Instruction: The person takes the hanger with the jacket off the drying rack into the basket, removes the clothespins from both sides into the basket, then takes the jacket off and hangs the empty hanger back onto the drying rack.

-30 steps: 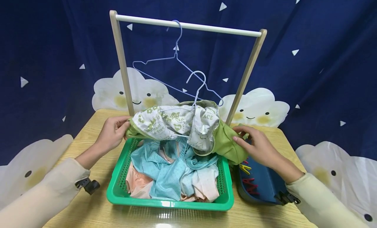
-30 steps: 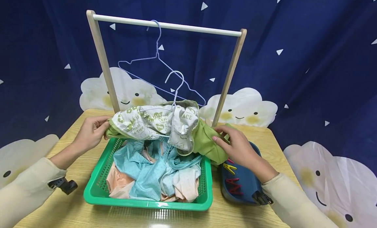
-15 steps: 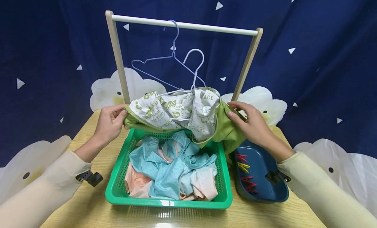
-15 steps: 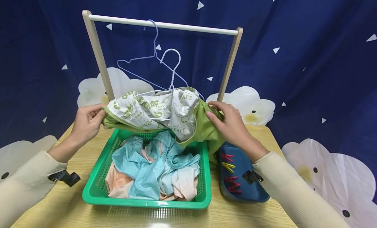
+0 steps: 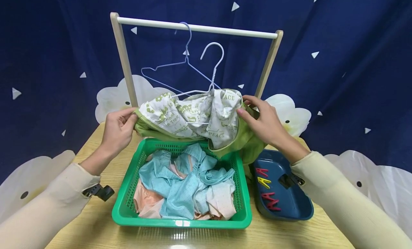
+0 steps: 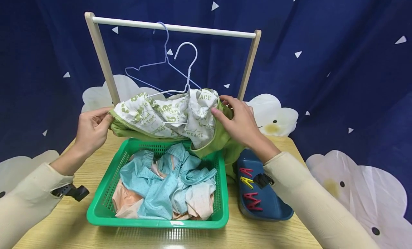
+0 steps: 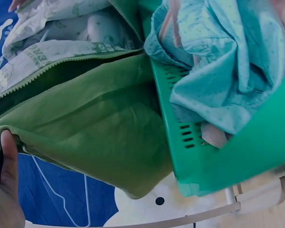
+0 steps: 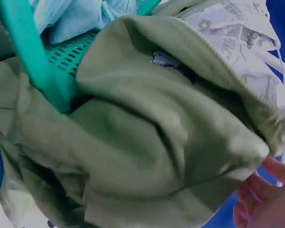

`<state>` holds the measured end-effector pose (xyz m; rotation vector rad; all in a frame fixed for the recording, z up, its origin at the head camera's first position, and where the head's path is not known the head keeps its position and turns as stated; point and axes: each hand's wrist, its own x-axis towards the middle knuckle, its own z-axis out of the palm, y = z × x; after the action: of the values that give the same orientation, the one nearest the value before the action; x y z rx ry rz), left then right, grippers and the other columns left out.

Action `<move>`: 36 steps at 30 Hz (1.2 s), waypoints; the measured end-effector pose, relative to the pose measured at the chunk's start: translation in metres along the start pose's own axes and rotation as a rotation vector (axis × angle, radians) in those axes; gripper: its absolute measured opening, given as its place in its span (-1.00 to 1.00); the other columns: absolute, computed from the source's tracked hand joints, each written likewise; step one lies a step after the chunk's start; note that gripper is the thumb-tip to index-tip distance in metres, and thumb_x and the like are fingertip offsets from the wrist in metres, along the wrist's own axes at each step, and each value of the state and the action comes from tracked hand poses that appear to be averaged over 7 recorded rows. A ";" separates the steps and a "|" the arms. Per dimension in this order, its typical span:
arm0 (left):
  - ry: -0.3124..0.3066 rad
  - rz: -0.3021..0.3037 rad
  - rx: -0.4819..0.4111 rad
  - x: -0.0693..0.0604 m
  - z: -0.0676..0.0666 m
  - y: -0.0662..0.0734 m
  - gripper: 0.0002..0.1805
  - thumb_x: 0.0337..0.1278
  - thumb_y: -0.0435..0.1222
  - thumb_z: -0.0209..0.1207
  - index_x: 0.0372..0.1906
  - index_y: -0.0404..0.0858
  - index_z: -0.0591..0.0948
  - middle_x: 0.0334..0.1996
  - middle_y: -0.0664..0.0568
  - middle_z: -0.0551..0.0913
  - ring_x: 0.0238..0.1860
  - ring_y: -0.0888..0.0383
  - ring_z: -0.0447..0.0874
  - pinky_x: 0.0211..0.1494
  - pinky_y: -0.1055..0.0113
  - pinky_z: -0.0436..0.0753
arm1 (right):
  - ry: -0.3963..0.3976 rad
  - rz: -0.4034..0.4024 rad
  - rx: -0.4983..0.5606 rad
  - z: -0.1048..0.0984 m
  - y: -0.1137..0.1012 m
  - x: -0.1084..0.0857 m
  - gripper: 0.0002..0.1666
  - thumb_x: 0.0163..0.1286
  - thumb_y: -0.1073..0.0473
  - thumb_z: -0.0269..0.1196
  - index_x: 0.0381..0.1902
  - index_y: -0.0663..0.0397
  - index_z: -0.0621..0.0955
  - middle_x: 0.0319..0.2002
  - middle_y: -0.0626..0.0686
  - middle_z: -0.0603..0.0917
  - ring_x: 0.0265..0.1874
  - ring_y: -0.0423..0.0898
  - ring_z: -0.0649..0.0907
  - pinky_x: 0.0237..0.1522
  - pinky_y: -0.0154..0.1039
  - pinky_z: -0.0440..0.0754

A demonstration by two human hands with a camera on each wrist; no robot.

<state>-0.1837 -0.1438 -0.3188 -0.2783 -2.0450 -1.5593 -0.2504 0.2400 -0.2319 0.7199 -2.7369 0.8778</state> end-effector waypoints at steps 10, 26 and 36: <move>0.037 0.050 -0.010 0.003 0.005 -0.003 -0.77 0.38 -0.56 0.05 -0.06 -0.59 0.68 -0.41 0.57 0.67 -0.51 0.51 0.62 -0.45 0.62 0.55 | 0.121 0.060 -0.282 0.025 -0.023 0.009 0.05 0.13 -0.36 0.44 0.42 0.08 0.42 0.31 0.19 0.57 0.26 0.20 0.48 0.27 0.22 0.26; 0.056 0.086 -0.024 0.004 0.002 -0.011 -0.77 0.38 -0.57 0.05 -0.08 -0.63 0.67 -0.39 0.61 0.67 -0.45 0.55 0.65 -0.37 0.65 0.59 | 0.303 -0.050 -0.324 0.016 -0.014 0.009 -0.73 0.36 0.24 0.31 0.01 0.10 0.72 -0.23 0.21 0.80 -0.26 0.19 0.68 0.08 0.13 0.38; 0.058 0.068 -0.011 0.005 -0.003 -0.010 -0.77 0.39 -0.56 0.05 -0.09 -0.63 0.67 -0.45 0.62 0.66 -0.50 0.55 0.62 -0.42 0.64 0.58 | 0.271 -0.040 -0.302 0.005 -0.009 0.005 -0.74 0.41 0.22 0.29 0.02 0.05 0.73 -0.28 0.21 0.81 -0.32 0.21 0.71 -0.06 0.14 0.42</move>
<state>-0.1916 -0.1499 -0.3238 -0.3000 -1.9628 -1.5202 -0.2505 0.2288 -0.2300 0.5491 -2.5241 0.4935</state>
